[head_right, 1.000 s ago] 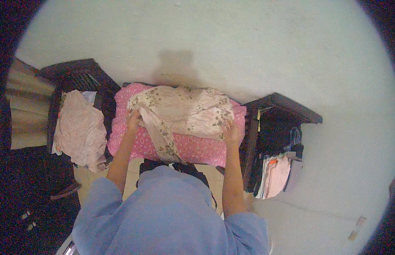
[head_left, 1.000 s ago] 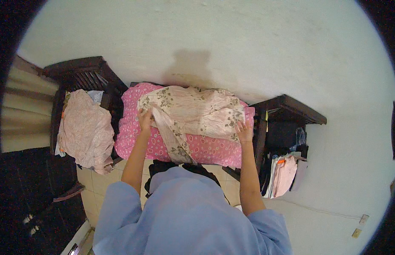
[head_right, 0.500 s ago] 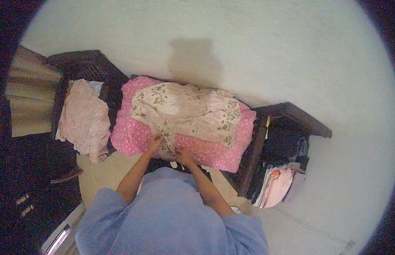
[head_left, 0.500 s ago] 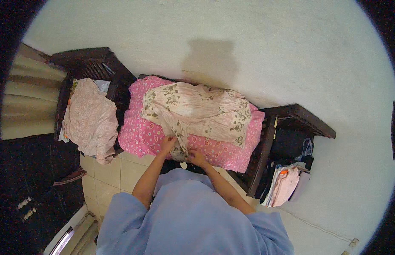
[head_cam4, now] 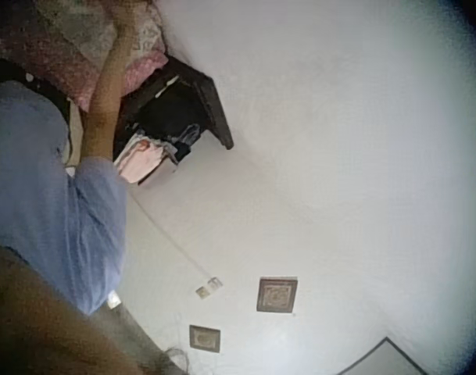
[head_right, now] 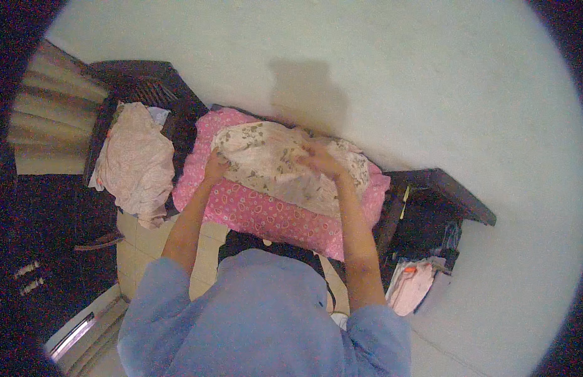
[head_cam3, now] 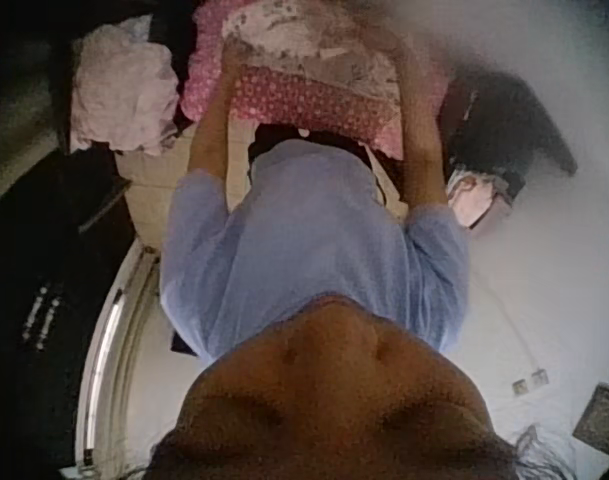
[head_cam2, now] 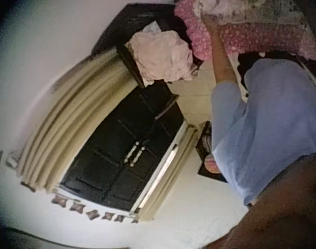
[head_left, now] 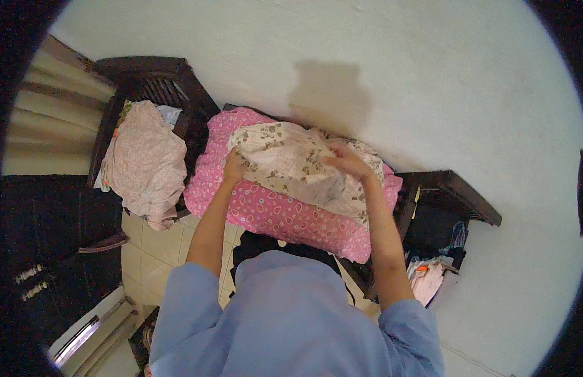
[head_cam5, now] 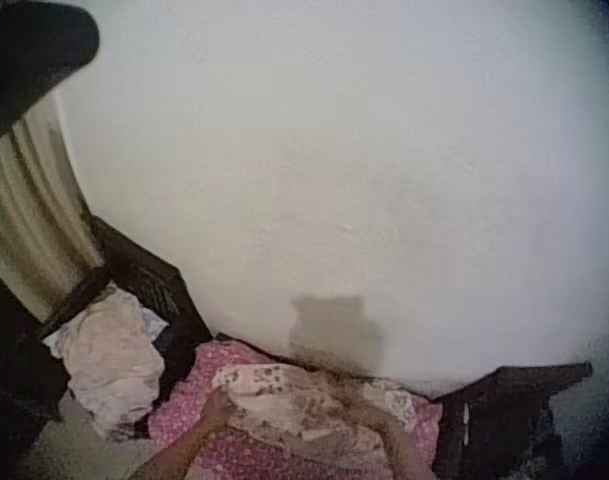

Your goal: The person folds a light pink garment and a floral-patterned garment on a pink patterned cushion placed on a wooden bench. The person smooths and aligns each item, then stacks the folded garments on the bench.

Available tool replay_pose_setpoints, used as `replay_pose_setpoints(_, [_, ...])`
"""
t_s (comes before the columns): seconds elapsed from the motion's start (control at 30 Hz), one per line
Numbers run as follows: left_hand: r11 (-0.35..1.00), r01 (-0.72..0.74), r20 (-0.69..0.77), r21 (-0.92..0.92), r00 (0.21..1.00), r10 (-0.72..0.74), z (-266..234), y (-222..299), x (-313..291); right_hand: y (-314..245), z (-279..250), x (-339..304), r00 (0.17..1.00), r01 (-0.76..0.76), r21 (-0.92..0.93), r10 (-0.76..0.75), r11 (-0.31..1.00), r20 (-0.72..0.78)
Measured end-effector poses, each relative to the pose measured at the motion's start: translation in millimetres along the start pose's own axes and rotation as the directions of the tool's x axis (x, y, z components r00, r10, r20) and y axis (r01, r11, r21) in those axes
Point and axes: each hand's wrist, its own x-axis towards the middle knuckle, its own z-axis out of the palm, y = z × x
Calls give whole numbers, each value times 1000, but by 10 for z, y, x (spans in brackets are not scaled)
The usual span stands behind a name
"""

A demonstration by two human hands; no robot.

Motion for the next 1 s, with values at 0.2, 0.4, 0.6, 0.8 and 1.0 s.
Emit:
replay_pose_setpoints(0.2, [946, 308, 405, 107, 855, -324, -19, -535, 39, -1064, -326, -234, 994, 103, -201, -96, 974, 46])
replay_pose_setpoints(0.4, [978, 14, -61, -208, 998, -28, 139, -520, -130, -502, -415, -47, 999, 12, 113, -18, 994, 47])
replay_pose_setpoints(0.6, [782, 561, 730, -273, 650, -211, -298, -288, 138, -504, -303, 60, 975, -72, 117, 45, 991, 217])
replay_pose_setpoints(0.8, [560, 696, 699, -450, 664, -265, -332, -250, 54, -533, -123, 220, 827, -19, -832, -459, 554, -324])
replay_pose_setpoints(1.0, [914, 332, 407, -232, 887, -218, -159, -214, -163, 429, 156, 19, 592, -21, -497, -390, 868, -705])
